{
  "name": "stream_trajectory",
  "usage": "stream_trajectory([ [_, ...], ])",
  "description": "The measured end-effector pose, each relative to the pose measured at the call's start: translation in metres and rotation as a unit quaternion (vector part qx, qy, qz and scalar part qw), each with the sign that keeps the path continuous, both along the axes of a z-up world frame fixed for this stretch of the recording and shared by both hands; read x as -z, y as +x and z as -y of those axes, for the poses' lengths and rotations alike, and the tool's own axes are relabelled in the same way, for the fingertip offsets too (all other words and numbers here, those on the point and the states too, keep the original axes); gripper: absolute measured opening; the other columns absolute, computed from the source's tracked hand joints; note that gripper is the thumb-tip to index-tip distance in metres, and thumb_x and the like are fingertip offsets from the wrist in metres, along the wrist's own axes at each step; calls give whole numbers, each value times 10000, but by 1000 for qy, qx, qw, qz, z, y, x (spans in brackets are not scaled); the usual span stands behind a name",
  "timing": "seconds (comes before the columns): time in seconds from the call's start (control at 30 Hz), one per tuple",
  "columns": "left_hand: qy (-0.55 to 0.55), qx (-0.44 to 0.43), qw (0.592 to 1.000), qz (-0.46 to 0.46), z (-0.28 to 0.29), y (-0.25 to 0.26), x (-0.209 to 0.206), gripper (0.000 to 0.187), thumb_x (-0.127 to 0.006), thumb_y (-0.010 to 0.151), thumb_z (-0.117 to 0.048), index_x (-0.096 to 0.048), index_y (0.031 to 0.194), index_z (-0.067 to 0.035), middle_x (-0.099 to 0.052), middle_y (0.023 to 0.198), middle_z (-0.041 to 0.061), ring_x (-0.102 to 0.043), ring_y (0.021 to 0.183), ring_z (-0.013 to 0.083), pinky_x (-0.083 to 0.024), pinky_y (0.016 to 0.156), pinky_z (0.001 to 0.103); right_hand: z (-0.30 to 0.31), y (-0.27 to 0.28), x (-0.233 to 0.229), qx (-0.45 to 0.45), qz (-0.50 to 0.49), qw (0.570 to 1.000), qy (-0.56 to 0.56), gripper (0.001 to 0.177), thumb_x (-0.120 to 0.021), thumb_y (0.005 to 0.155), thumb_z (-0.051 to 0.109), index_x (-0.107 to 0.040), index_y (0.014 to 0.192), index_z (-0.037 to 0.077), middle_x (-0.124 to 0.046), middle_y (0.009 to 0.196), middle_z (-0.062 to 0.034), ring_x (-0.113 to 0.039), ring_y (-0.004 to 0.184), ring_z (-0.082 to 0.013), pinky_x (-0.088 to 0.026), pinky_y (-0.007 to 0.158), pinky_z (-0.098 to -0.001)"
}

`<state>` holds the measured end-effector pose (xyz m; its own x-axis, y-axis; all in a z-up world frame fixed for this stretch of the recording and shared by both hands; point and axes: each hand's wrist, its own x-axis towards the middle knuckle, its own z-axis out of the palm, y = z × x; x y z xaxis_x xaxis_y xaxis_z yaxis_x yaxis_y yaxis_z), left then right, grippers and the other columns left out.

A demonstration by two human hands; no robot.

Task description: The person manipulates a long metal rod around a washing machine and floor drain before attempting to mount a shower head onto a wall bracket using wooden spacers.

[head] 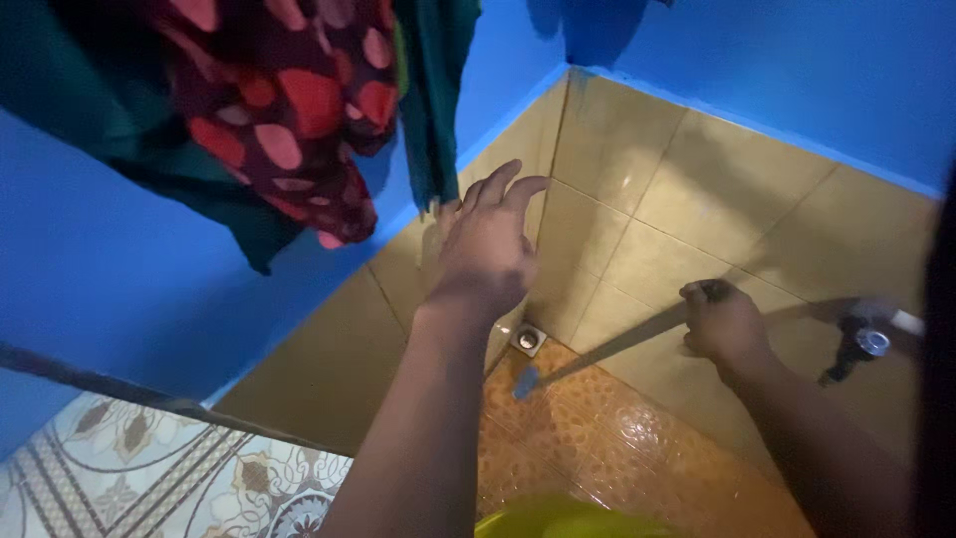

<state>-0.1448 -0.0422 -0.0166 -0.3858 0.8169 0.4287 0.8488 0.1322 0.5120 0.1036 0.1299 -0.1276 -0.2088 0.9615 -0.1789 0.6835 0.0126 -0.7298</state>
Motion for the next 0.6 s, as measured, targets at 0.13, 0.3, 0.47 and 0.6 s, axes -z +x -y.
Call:
stream_trajectory([
  [0.13,-8,-42,998,-47,8,-8,-5,678,-614,741,1,-560,1386,-199,-461,1527,65,-422,1412,269,-267,1163,510,1,-18,0,13,-85,996,-32,354,-548,1056,293,-654,1210,-8,-637,866,-190,-674,658,-275,-613,605,-407],
  [0.3,-37,-42,998,-17,13,-6,-15,674,-581,762,6,-548,1393,-230,-454,1549,32,-408,1443,234,-293,1167,485,3,-19,-6,29,-82,995,-40,343,-531,1051,289,-651,1212,11,-661,881,-166,-682,635,-281,-601,598,-416],
  [0.47,-46,-31,998,-11,3,13,-14,655,-609,770,-24,-529,1396,-196,-419,1571,65,-372,1410,250,-239,1137,524,4,11,-9,29,-49,998,-13,351,-548,1059,296,-656,1202,-5,-665,881,-181,-674,641,-278,-611,588,-428],
  [0.6,-43,4,999,19,-10,37,-12,635,-584,782,-3,-564,1387,-194,-430,1563,62,-383,1447,232,-268,1156,487,0,49,-15,47,47,998,10,334,-582,1055,266,-674,1221,-9,-729,952,-224,-731,681,-322,-591,650,-418],
])
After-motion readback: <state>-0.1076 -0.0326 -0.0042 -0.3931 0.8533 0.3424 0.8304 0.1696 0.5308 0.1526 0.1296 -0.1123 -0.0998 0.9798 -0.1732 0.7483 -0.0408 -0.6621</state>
